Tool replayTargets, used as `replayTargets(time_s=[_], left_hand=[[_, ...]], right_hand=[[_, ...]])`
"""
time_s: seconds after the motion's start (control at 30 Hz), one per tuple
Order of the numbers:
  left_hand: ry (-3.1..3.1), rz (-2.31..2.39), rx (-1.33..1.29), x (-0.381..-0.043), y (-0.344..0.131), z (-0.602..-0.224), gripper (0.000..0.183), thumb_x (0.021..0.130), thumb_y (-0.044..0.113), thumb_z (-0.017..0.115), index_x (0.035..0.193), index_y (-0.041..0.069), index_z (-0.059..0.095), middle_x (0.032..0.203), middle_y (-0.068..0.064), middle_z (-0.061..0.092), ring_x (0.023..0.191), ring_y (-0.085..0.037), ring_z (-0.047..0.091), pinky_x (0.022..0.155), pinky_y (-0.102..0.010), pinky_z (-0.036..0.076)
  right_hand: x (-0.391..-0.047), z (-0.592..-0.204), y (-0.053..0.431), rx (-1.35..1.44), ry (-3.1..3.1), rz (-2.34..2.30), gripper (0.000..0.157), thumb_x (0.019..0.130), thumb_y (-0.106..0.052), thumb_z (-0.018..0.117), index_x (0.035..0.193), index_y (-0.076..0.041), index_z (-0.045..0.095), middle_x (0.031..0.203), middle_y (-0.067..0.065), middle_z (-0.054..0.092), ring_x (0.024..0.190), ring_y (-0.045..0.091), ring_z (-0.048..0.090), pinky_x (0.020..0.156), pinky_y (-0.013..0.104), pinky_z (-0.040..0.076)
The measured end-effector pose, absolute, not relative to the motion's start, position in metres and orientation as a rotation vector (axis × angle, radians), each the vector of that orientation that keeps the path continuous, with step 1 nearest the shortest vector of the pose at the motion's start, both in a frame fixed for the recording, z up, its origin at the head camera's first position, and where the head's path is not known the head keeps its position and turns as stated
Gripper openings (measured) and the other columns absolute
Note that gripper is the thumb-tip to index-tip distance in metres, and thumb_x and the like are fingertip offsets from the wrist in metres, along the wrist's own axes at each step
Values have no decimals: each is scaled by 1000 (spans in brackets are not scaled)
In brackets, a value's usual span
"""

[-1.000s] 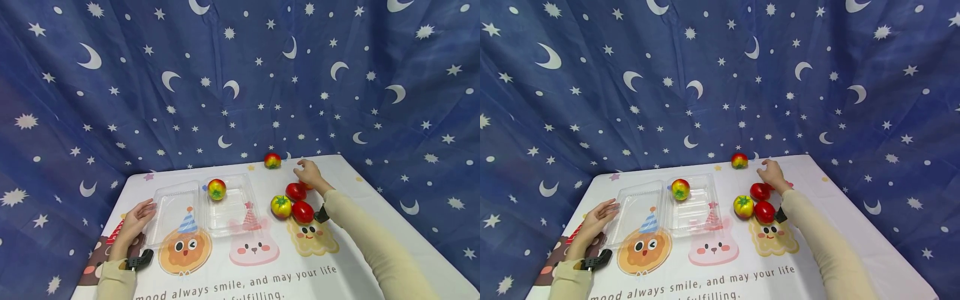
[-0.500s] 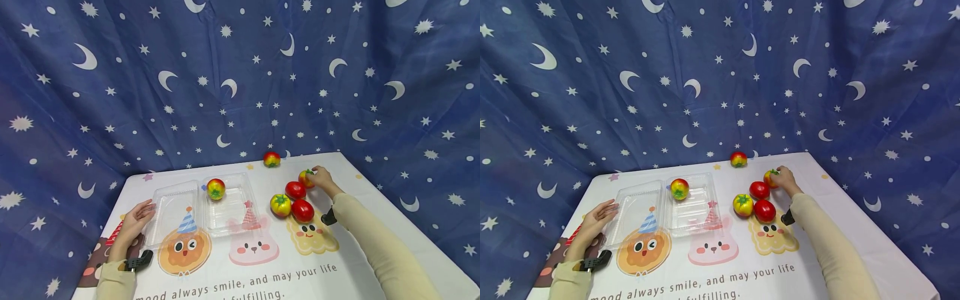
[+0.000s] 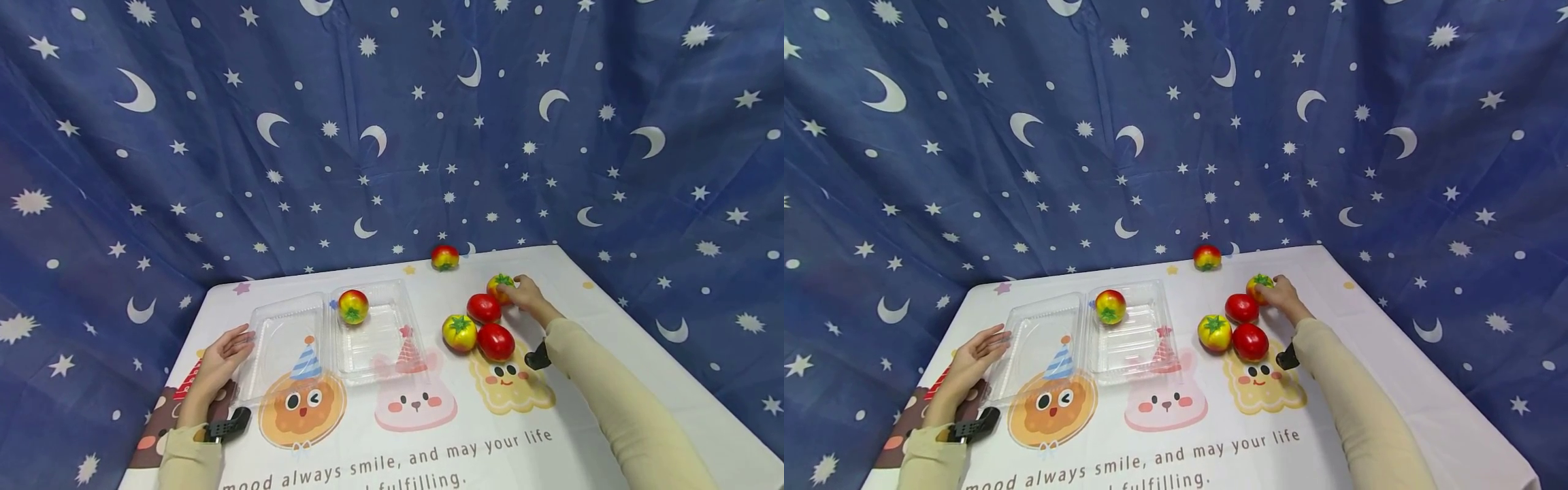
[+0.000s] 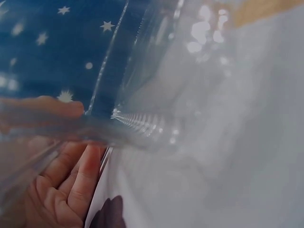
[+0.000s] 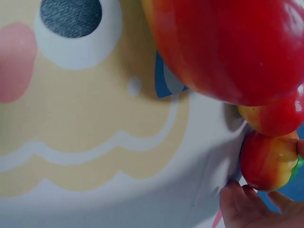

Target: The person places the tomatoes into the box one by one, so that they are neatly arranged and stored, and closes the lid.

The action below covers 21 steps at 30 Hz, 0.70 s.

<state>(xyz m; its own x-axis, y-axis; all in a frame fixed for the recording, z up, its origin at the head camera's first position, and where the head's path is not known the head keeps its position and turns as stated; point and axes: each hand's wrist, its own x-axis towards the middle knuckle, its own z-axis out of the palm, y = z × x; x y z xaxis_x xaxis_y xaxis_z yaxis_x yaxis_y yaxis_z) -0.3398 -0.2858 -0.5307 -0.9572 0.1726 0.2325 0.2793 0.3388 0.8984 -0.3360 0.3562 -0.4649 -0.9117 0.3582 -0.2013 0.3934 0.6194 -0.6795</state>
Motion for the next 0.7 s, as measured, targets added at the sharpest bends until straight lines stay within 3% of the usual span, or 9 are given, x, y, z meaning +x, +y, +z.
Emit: replayTargets(time_s=[0.33, 0.7], left_hand=[[-2471, -1722, -437, -339, -285, -531, 54, 98, 12, 62, 145, -6, 41, 136, -33, 51, 102, 13, 54, 83, -7, 45], [-2486, -1714, -438, -340, -286, -530, 56, 98, 16, 63, 146, -5, 41, 137, -32, 51, 101, 14, 53, 83, -6, 45]], right_hand=[[-337, -471, 360, 616, 2708, -1348, 78, 96, -34, 57, 149, 10, 22, 142, 34, 36, 109, 36, 52, 82, 36, 57], [-332, -470, 359, 570, 2770, -1403, 77, 95, -33, 61, 148, 10, 26, 141, 34, 38, 122, 44, 47, 93, 46, 52]])
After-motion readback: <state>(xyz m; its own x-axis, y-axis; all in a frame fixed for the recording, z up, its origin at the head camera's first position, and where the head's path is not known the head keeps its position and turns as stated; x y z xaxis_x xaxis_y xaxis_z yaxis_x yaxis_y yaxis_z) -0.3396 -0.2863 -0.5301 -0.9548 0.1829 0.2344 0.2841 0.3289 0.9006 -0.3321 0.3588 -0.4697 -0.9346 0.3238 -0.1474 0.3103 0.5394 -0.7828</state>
